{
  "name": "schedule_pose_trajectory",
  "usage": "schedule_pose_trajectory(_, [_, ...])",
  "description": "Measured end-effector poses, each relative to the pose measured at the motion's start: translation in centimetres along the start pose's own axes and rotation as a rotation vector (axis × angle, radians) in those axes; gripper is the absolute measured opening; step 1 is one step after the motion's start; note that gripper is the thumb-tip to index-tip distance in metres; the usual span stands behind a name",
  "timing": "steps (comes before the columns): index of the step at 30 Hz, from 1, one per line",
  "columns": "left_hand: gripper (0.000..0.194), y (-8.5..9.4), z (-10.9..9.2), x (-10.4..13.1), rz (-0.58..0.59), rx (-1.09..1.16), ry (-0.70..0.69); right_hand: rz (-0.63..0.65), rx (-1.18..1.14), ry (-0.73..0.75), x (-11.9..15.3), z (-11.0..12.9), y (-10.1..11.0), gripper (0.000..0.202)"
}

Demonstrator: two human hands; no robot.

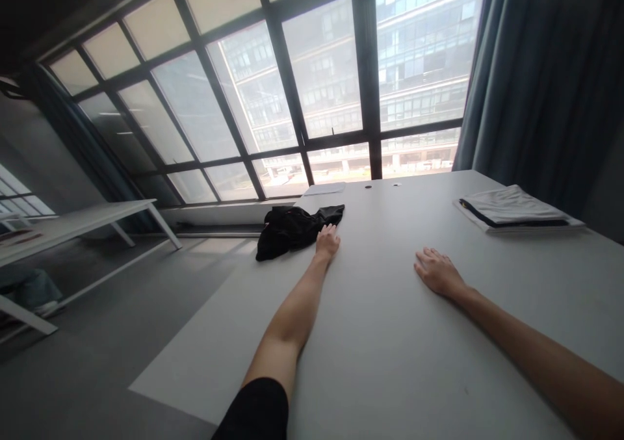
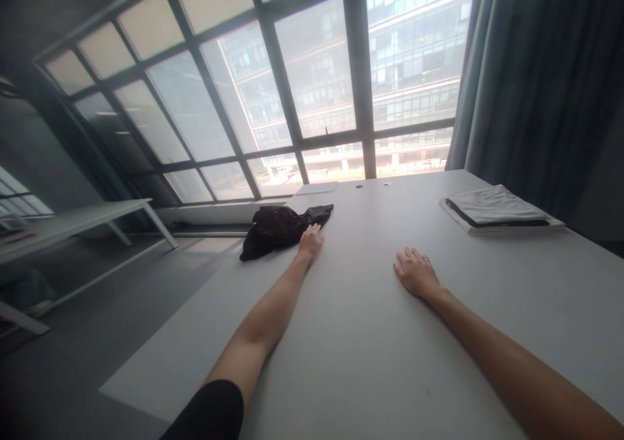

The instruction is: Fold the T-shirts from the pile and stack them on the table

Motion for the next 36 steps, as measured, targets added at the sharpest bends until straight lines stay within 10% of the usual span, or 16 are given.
schedule_pose_trajectory(14, [0.042,-1.2,-0.5,0.7,0.055,-0.117,0.131,-0.003,0.016,-0.017,-0.2,-0.3,-0.5,0.053])
schedule_pose_trajectory(24, [0.051,-2.5,-8.6,6.2,0.179,0.03,-0.324,-0.026,-0.025,-0.024,-0.2,-0.3,-0.4,0.053])
schedule_pose_trajectory(30, [0.044,-2.4,-13.6,10.5,0.242,0.248,-0.78,-0.286,-0.165,0.037,-0.4,-0.3,0.8,0.052])
schedule_pose_trajectory(36, [0.027,-1.2,-14.8,12.0,0.285,0.565,-0.994,-0.269,-0.177,0.161,-0.1,0.6,1.3,0.053])
Point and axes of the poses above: each hand's wrist, its own x-axis away from the middle knuckle, its own y-axis out of the back of the hand, z = x × y, the point moved 4 cm from there along -x, towards the middle knuckle, and after that the axes turned 9 degrees about y, right-handed, at the moved point
